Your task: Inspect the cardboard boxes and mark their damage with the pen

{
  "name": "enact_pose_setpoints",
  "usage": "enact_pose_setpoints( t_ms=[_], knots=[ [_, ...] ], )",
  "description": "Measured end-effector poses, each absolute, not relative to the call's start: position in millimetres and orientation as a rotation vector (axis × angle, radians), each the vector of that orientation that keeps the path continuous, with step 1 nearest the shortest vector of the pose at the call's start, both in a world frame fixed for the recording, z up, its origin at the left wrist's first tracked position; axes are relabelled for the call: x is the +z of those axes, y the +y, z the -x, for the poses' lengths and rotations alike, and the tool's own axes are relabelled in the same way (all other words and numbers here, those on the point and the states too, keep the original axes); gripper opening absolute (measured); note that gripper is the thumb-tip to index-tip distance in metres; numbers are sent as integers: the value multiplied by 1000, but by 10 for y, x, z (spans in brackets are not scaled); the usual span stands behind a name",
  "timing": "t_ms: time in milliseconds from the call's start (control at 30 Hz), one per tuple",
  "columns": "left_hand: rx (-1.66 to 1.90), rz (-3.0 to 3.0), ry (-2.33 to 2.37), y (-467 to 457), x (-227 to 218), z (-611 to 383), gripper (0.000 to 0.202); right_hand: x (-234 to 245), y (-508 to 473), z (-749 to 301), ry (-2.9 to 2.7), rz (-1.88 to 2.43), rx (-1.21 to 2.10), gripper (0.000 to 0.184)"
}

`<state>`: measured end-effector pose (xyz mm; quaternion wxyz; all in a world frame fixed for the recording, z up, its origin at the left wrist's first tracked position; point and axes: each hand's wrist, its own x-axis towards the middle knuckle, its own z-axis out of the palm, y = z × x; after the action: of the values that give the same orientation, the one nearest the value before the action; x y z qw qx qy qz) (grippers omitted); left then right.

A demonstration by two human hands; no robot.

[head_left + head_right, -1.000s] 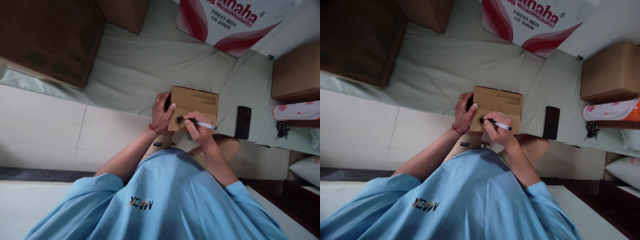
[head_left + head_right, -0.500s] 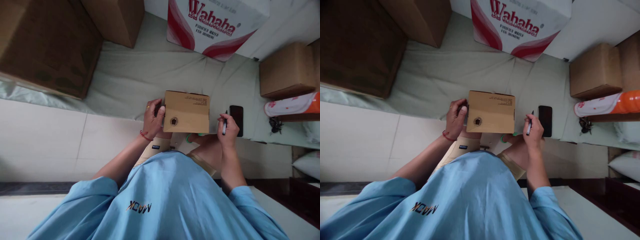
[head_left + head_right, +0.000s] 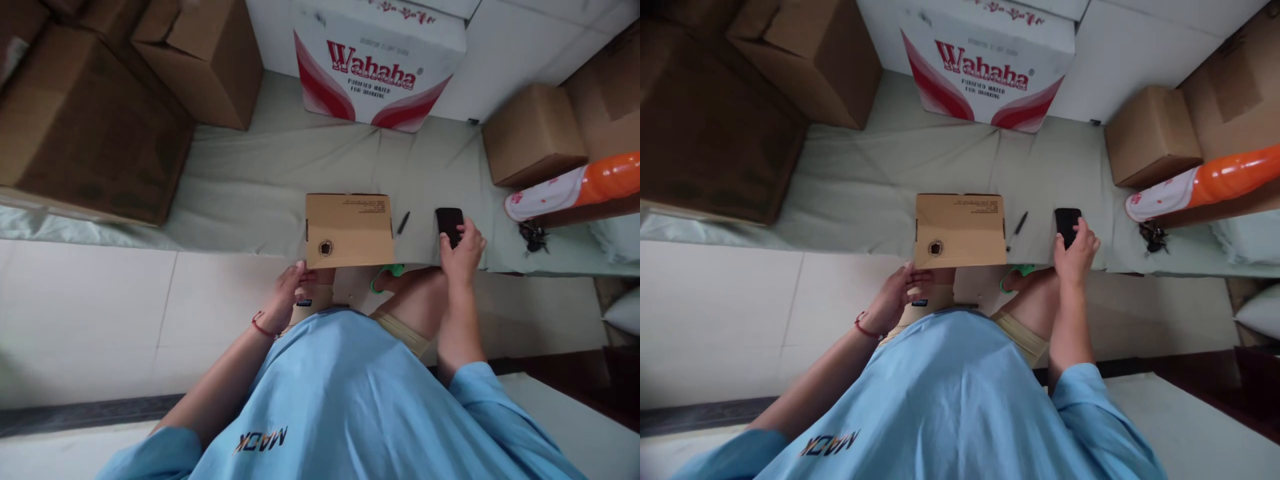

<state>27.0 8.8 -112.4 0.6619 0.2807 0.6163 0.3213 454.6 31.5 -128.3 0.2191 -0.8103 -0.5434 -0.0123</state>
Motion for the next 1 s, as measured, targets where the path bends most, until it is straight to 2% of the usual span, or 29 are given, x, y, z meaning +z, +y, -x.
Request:
enact_pose_setpoints(
  t_ms=[100,167,233,567,833,1000],
  knots=[
    [653,-543,1229,40,-1082,-331,90,-1320,183,-4707,-1325,2491,-23,91],
    [661,-462,1177,59,-1065,-367,84,-1345,106,-4742,-1265,2622,53,104],
    [698,-389,1189,102,-1056,-403,74,-1352,68,-4731,-1242,2693,97,107],
    [897,-265,1188,203,-1043,-579,50,-1316,248,-4788,-1175,2700,169,85],
    [838,-349,1124,250,-992,-392,50,-1274,126,-4755,-1060,2620,239,85],
    [828,-360,1112,316,-1025,-398,52,-1196,15,-4695,-1059,2549,280,74]
  ],
)
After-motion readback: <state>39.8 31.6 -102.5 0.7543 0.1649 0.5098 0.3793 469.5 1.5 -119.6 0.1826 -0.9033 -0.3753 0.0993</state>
